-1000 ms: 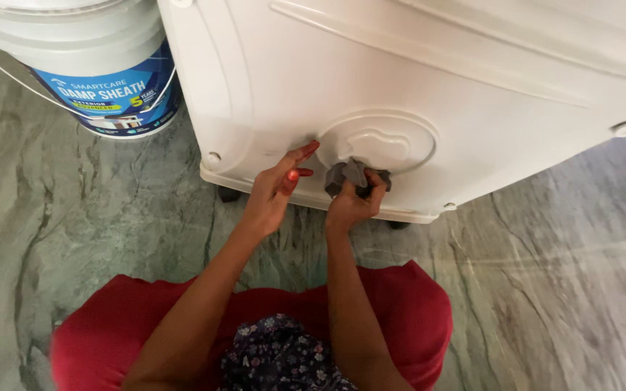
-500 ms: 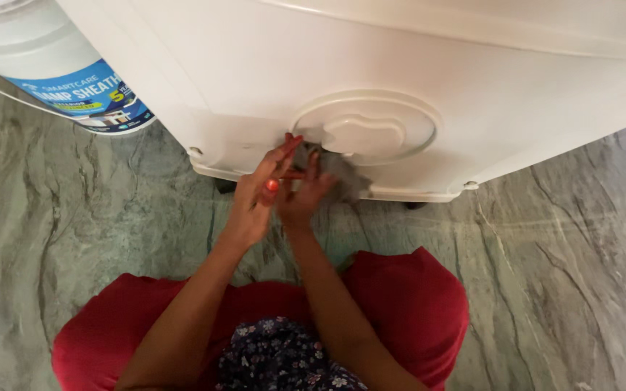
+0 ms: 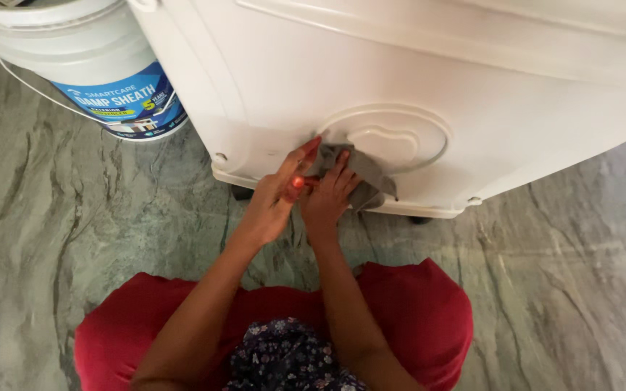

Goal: The person sits on the floor and wipes the exterior of a white appliance with a grey cloth. They focus on the lower section, including a circular recessed area, repeatedly rubbing the surface with both hands.

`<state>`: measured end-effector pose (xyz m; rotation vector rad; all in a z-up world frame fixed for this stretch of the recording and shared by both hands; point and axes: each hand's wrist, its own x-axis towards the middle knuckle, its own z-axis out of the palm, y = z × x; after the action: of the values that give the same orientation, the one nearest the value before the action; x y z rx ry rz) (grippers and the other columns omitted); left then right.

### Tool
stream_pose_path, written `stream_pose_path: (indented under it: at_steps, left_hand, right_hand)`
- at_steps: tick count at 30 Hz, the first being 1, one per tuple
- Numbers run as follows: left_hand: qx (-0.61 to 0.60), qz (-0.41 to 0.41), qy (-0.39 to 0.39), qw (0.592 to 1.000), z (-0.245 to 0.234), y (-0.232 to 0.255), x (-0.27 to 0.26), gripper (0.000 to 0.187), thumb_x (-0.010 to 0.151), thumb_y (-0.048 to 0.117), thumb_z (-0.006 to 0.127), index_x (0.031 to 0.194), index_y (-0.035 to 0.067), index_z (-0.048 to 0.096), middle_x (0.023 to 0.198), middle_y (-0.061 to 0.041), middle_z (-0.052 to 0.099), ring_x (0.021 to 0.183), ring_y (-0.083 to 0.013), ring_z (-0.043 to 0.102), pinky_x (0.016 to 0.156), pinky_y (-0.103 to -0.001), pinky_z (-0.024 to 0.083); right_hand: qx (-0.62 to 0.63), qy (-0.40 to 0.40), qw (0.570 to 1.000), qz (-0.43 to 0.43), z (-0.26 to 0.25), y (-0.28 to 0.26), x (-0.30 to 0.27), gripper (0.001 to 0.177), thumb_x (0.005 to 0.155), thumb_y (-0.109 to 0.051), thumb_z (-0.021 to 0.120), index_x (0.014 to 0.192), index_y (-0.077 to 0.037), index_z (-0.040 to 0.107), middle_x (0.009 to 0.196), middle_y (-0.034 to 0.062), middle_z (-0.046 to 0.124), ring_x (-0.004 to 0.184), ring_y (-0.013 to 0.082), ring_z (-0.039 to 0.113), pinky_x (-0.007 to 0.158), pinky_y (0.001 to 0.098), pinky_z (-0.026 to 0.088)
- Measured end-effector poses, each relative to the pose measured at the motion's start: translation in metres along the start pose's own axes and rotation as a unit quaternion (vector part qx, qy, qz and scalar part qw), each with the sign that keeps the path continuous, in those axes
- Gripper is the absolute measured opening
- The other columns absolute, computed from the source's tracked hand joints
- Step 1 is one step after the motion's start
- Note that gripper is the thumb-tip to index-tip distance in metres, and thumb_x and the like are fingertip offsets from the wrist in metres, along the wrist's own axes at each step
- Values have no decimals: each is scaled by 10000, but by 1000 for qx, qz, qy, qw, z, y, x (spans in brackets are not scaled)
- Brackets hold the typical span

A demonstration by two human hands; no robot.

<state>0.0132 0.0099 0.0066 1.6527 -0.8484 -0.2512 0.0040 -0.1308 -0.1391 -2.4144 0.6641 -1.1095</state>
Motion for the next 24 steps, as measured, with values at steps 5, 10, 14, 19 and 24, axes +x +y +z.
stream_pose_path:
  at_steps: [5,10,14,19,24]
  left_hand:
    - [-3,-22,-3,1000,-5,4,-1,1074,847,894,147,1592,146,339,1434,-244,626,1153,-415,702,983,-464,497]
    - [-7,32,5,999,-7,5,-1,1030,910,901,139,1619,174,313,1478,-281,587,1283,-456,599,1043,-478,460]
    - [-18,-37,-3,999,-11,20,-4,1113,765,927,95,1637,257,271,1427,-255,625,866,-435,742,853,-477,517]
    - [-46,16,30,998,-12,27,-11,1027,882,899,170,1636,209,273,1502,-266,556,1208,-387,662,1024,-464,469]
    - [-108,53,64,991,-3,30,-10,968,948,837,261,1623,144,273,1531,-240,551,1249,-358,670,1069,-472,471]
  right_hand:
    - [44,46,998,-17,-12,3,10,784,1050,-378,489,1638,31,172,1605,360,289,1478,648,172,1243,689,97]
    - [-29,43,997,-65,-36,15,54,699,1080,-395,514,1647,-68,269,1598,295,332,1536,627,110,1260,656,145]
    - [-44,-16,976,-213,-11,44,54,714,1023,-385,578,1610,-81,306,1551,282,357,1510,567,207,1205,604,304]
    - [27,-163,922,-351,-2,84,61,693,1067,-319,538,1634,-52,241,1567,273,398,1453,477,385,1092,503,458]
    - [-101,-275,936,-197,-72,28,81,630,1033,-374,531,1606,-300,283,1563,121,511,1155,326,674,765,440,582]
